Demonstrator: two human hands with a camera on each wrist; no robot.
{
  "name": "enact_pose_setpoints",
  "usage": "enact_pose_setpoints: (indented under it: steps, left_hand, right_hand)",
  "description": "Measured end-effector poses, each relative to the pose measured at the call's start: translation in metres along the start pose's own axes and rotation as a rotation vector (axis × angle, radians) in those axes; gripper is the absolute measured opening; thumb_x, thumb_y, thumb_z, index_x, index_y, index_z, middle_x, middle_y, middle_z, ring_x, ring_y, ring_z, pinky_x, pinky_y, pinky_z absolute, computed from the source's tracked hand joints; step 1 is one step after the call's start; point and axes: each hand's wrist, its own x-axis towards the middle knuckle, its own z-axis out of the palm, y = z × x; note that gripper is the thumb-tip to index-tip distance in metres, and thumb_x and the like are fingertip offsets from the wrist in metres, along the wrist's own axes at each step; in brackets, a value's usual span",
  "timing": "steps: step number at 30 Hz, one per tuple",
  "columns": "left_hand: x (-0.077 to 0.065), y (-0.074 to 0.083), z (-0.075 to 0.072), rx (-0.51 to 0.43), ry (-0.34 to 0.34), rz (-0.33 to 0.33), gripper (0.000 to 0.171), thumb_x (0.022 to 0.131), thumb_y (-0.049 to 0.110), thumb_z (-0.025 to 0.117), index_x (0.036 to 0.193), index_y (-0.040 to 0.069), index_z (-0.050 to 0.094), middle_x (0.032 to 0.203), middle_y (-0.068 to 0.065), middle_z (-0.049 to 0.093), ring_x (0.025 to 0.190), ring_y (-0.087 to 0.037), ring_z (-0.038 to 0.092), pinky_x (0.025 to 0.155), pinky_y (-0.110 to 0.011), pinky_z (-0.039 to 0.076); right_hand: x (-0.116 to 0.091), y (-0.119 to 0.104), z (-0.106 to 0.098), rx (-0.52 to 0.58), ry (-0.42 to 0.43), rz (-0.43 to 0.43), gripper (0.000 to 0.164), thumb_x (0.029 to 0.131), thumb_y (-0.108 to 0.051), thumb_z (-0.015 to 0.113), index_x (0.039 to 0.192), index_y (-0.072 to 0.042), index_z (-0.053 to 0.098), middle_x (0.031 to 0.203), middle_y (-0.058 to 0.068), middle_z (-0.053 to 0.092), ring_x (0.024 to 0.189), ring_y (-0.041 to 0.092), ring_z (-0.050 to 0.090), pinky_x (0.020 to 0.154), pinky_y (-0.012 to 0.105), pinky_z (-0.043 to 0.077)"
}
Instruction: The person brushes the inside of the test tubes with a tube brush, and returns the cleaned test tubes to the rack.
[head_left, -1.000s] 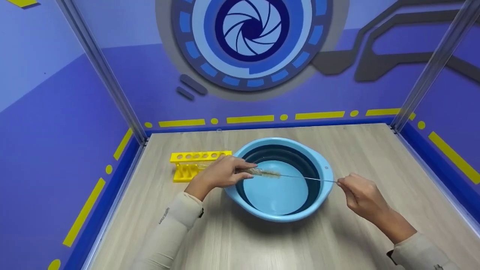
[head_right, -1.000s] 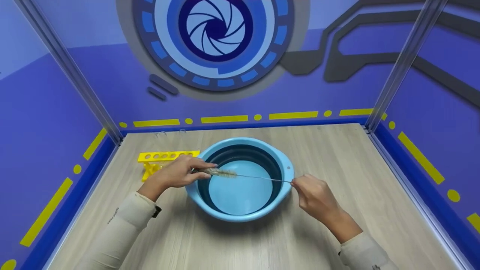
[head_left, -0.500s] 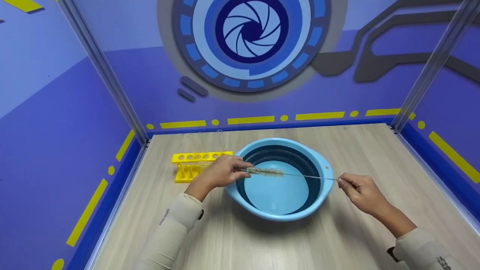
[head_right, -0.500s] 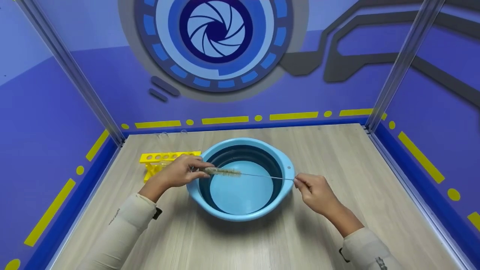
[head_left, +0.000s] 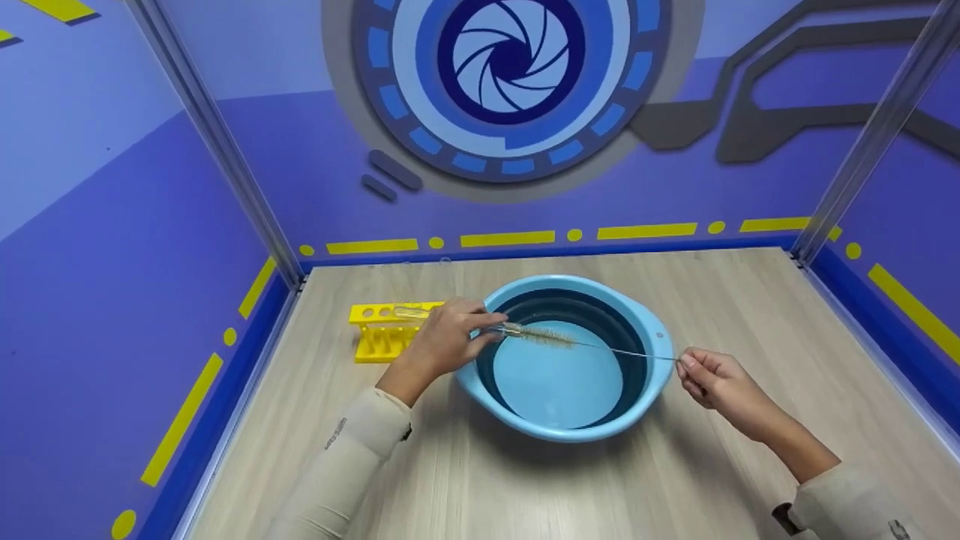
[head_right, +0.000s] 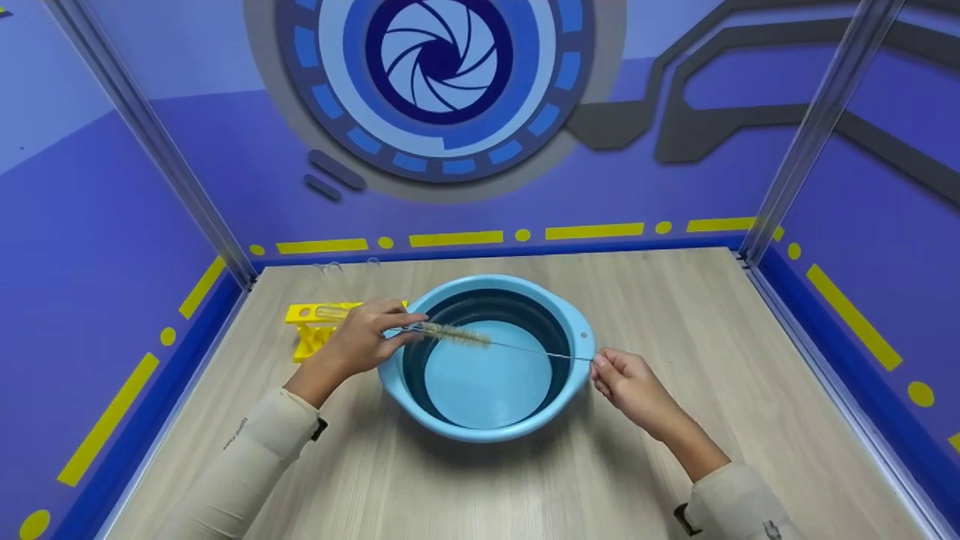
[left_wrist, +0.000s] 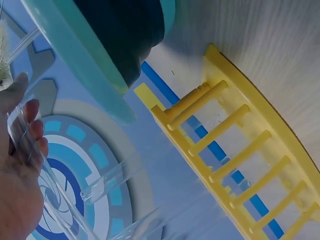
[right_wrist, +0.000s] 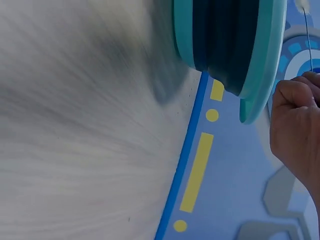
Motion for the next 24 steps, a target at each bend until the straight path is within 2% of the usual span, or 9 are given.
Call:
enact_pose_setpoints:
  steps: [4,10,13,16,19,24]
  left_hand:
    - [-0.002,0.000,0.000,-0.026,-0.060,-0.051,0.034,0.103,0.035,0.073,0.136,0.028,0.075,0.100,0.000,0.073,0.084,-0.016,0.059,0.078,-0.028,0.056]
    - [-0.001,0.001,-0.005,-0.144,-0.194,-0.140,0.036,0.103,0.039,0.071,0.138,0.032,0.073,0.102,0.004,0.073,0.086,-0.014,0.057,0.078,-0.027,0.052]
    - [0.000,0.001,-0.008,-0.203,-0.270,-0.176,0.036,0.104,0.040,0.070,0.138,0.033,0.073,0.105,0.006,0.073,0.089,-0.014,0.057,0.082,-0.028,0.052]
    - [0.001,0.000,-0.011,-0.240,-0.298,-0.210,0.036,0.104,0.040,0.071,0.139,0.032,0.073,0.106,0.005,0.074,0.089,-0.015,0.057,0.082,-0.030,0.051]
    - [0.002,-0.002,-0.014,-0.257,-0.291,-0.237,0.037,0.103,0.040,0.071,0.139,0.029,0.073,0.105,0.005,0.074,0.087,-0.016,0.056,0.078,-0.029,0.050]
    - [0.000,-0.004,-0.016,-0.253,-0.296,-0.254,0.037,0.103,0.038,0.072,0.138,0.025,0.074,0.103,0.005,0.072,0.085,-0.016,0.054,0.075,-0.029,0.048]
  right_hand:
    - [-0.004,0.002,0.008,-0.238,0.118,-0.125,0.026,0.115,-0.011,0.045,0.096,-0.003,0.062,0.074,-0.002,0.052,0.062,0.012,0.047,0.054,0.027,0.042]
    - [-0.008,0.005,0.011,-0.534,0.231,-0.332,0.026,0.104,0.007,0.056,0.093,-0.014,0.066,0.072,-0.007,0.054,0.062,0.001,0.048,0.056,0.021,0.043]
    - [-0.007,0.004,0.006,-0.766,0.276,-0.505,0.026,0.095,0.014,0.065,0.092,-0.012,0.069,0.074,-0.007,0.061,0.065,-0.003,0.049,0.057,0.017,0.046]
    - [-0.003,0.002,0.000,-0.973,0.299,-0.696,0.020,0.088,0.012,0.068,0.094,-0.008,0.070,0.077,-0.004,0.062,0.067,0.000,0.050,0.058,0.018,0.048]
    - [0.001,0.003,-0.004,-1.072,0.279,-0.811,0.010,0.094,-0.001,0.060,0.092,-0.008,0.067,0.073,-0.005,0.055,0.065,0.000,0.043,0.055,0.016,0.043]
    - [0.009,0.010,-0.005,-1.135,0.261,-0.943,0.031,0.104,-0.018,0.040,0.081,-0.012,0.059,0.067,-0.009,0.042,0.063,-0.003,0.029,0.050,0.010,0.027]
